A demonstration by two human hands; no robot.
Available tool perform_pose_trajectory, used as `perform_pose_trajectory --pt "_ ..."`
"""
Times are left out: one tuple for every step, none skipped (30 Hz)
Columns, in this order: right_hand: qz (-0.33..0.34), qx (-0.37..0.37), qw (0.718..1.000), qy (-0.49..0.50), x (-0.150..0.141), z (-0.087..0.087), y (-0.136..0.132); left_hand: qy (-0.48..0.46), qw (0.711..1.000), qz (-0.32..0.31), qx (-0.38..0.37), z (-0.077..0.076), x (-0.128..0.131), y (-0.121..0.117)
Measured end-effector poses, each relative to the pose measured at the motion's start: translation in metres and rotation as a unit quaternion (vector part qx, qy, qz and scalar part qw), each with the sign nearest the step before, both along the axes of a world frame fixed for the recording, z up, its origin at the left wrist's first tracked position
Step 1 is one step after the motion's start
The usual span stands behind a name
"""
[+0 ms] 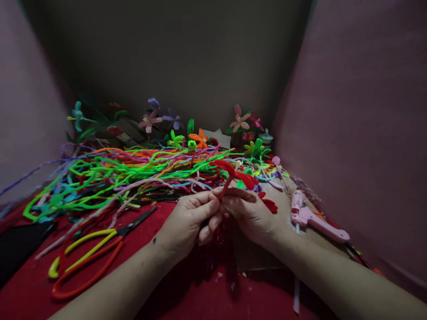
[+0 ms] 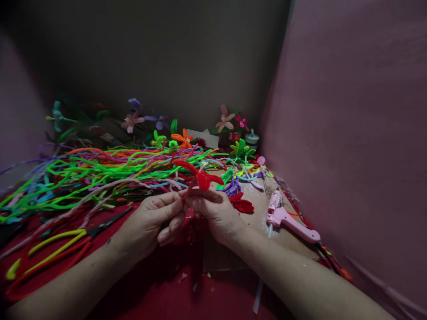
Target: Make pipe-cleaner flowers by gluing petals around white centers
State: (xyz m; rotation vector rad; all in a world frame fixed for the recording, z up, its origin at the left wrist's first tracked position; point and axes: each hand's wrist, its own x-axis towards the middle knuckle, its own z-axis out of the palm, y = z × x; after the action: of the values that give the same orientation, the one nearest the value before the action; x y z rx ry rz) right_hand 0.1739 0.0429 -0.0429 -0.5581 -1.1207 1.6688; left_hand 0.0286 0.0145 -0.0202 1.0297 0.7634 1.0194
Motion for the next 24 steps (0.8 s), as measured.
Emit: perform_pose_trajectory --pt "0.004 0.002 1.000 0.000 0.000 0.000 0.000 -0.009 1.000 -0.010 -0.005 0.000 -0.001 0.001" --pt "0.008 0.004 1.000 -0.002 0.001 0.000 0.000 -0.018 1.000 -0.022 -0.010 0.000 -0.001 0.001" --pt "0.011 0.004 1.000 -0.005 0.001 0.000 0.000 -0.026 0.999 -0.033 -0.016 -0.001 -0.002 0.001" --pt "0.013 0.002 1.000 -0.008 0.001 0.001 -0.001 -0.034 0.998 -0.044 -0.021 -0.001 -0.002 0.002" --pt "0.014 0.000 1.000 -0.010 0.000 0.002 -0.001 -0.042 0.997 -0.053 -0.025 -0.001 -0.003 0.002" --pt "0.014 -0.004 1.000 -0.010 0.000 0.004 -0.002 -0.049 0.997 -0.060 -0.029 -0.002 -0.004 0.002" --pt "0.013 -0.010 1.000 -0.007 -0.001 0.005 -0.003 -0.056 0.996 -0.067 -0.032 -0.002 -0.004 0.002" --pt "0.013 -0.015 1.000 -0.002 -0.001 0.007 -0.003 -0.061 0.995 -0.074 -0.036 -0.002 -0.004 0.003" --pt "0.013 -0.019 1.000 0.003 -0.001 0.009 -0.004 -0.062 0.994 -0.079 -0.038 -0.002 -0.004 0.003" --pt "0.015 -0.021 1.000 0.010 -0.002 0.010 -0.004 -0.061 0.994 -0.082 -0.041 -0.001 -0.004 0.003" --pt "0.017 -0.022 1.000 0.015 -0.002 0.011 -0.004 -0.058 0.994 -0.082 -0.043 -0.001 -0.004 0.003" --pt "0.020 -0.022 0.999 0.020 -0.002 0.012 -0.004 -0.052 0.995 -0.078 -0.042 0.000 -0.003 0.003" --pt "0.023 -0.022 0.999 0.024 -0.002 0.012 -0.004 -0.041 0.996 -0.072 -0.040 0.000 -0.003 0.003" --pt "0.026 -0.024 0.999 0.027 -0.001 0.012 -0.004 -0.028 0.997 -0.065 -0.035 0.001 -0.002 0.002" --pt "0.029 -0.028 0.999 0.031 -0.001 0.011 -0.004 -0.012 0.998 -0.057 -0.027 0.002 -0.002 0.002" --pt "0.031 -0.033 0.998 0.034 -0.001 0.010 -0.004 0.007 0.999 -0.050 -0.016 0.003 -0.002 0.002" --pt "0.031 -0.038 0.998 0.036 -0.001 0.010 -0.004 0.026 0.999 -0.045 -0.004 0.003 -0.002 0.001" --pt "0.028 -0.041 0.998 0.036 -0.001 0.009 -0.004 0.046 0.998 -0.039 0.007 0.004 -0.002 0.001" --pt "0.023 -0.042 0.998 0.034 -0.001 0.008 -0.004 0.065 0.997 -0.031 0.017 0.005 -0.002 0.001" --pt "0.017 -0.042 0.998 0.032 -0.001 0.007 -0.004 0.083 0.996 -0.021 0.026 0.005 -0.002 0.001" --pt "0.011 -0.042 0.999 0.029 -0.001 0.006 -0.004 0.100 0.994 -0.010 0.032 0.006 -0.002 0.000" --pt "0.008 -0.040 0.999 0.027 -0.002 0.005 -0.003 0.115 0.993 0.003 0.039 0.006 -0.002 0.000" --pt "0.006 -0.038 0.999 0.025 -0.002 0.004 -0.003 0.130 0.990 0.018 0.047 0.006 -0.001 0.000" --pt "0.003 -0.035 0.999 0.023 -0.002 0.003 -0.003 0.143 0.988 0.035 0.055 0.006 0.000 0.000"
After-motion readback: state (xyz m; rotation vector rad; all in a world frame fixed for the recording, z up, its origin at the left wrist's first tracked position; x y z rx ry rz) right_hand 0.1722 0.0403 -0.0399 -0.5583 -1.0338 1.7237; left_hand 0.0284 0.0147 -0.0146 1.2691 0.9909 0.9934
